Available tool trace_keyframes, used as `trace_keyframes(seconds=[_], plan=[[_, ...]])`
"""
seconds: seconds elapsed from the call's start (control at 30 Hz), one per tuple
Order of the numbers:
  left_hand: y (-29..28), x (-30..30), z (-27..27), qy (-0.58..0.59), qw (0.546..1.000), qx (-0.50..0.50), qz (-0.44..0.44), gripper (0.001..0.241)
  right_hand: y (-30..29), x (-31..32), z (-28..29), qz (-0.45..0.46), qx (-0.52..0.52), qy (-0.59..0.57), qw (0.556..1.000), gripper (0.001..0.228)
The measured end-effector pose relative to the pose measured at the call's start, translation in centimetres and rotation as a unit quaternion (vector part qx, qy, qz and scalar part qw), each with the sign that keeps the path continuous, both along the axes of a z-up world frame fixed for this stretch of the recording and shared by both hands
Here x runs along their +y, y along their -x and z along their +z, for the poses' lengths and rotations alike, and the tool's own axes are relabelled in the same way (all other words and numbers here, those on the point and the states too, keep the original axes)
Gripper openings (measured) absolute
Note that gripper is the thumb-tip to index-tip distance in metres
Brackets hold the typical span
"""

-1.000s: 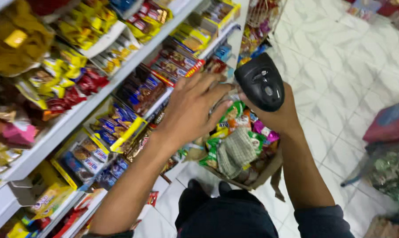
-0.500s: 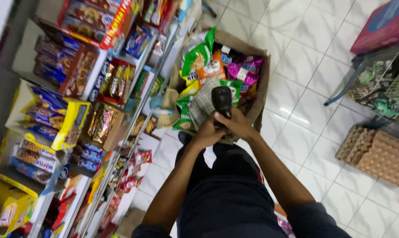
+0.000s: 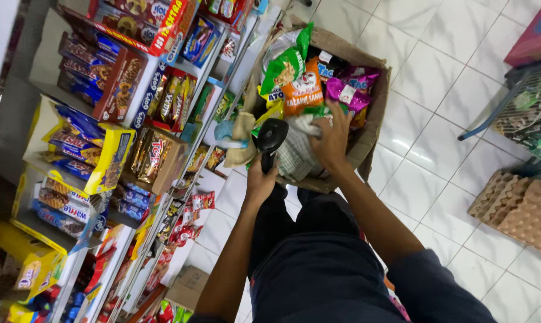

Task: The person takes various snack bags out of a cardboard box, wipes them with a cloth sprayed from a bottle, and scans their barcodes using a handheld scanner.

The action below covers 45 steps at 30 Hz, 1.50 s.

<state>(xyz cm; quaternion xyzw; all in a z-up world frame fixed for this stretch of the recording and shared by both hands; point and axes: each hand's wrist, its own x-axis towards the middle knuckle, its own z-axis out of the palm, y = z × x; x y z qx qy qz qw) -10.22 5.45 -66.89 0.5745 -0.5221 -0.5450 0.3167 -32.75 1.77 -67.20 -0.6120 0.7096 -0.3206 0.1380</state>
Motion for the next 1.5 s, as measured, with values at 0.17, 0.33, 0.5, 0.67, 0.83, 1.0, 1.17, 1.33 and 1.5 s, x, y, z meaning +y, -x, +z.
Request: trace_keyframes(seconds=[0.17,0.33,0.5,0.67,0.83,1.0,1.17,1.33,1.5], plan=[[0.3,-0.4,-0.9,0.023,0.999,0.012,0.018,0.041,3.4,3.4,-2.4,-0.008,-0.303,-0.113,0.946,0.026],[1.2,-0.4,-0.1,-0.055,0.990,0.119,0.050,0.050,6.5,5.0,-0.9,0.005,-0.316,-0.023,0.949,0.031],[2.3,0.1,-1.5,-0.045,0.997,0.066,0.016,0.048,7.8,5.4,1.4,-0.132,-0.268,-0.130,0.946,0.026],[4.4,0.0,-3.3,-0.046,0.998,0.026,0.019,0.035,10.1,6.1,1.5,-0.235,-0.504,-0.103,0.825,0.040],[7.8,-1.9,-3.8,0.058,0.998,-0.003,0.033,0.037,12.0,7.0,2.4,-0.169,-0.665,-0.095,0.721,0.042],[11.1,-4.6,-3.8,0.178,0.982,-0.060,0.001,0.038,10.4,8.2,2.4,-0.146,-0.676,-0.153,0.705,0.053],[11.7,-6.7,-4.0,0.224,0.965,-0.134,-0.010,0.041,7.2,9.4,1.2,-0.142,-0.649,-0.181,0.725,0.056],[11.8,-6.9,-2.6,0.047,0.993,-0.100,-0.027,0.040,6.5,10.3,0.9,-0.168,-0.675,-0.119,0.709,0.057],[10.5,-5.0,0.4,-0.031,0.992,0.119,0.033,0.032,7.7,9.3,0.3,-0.189,-0.665,0.004,0.723,0.053]])
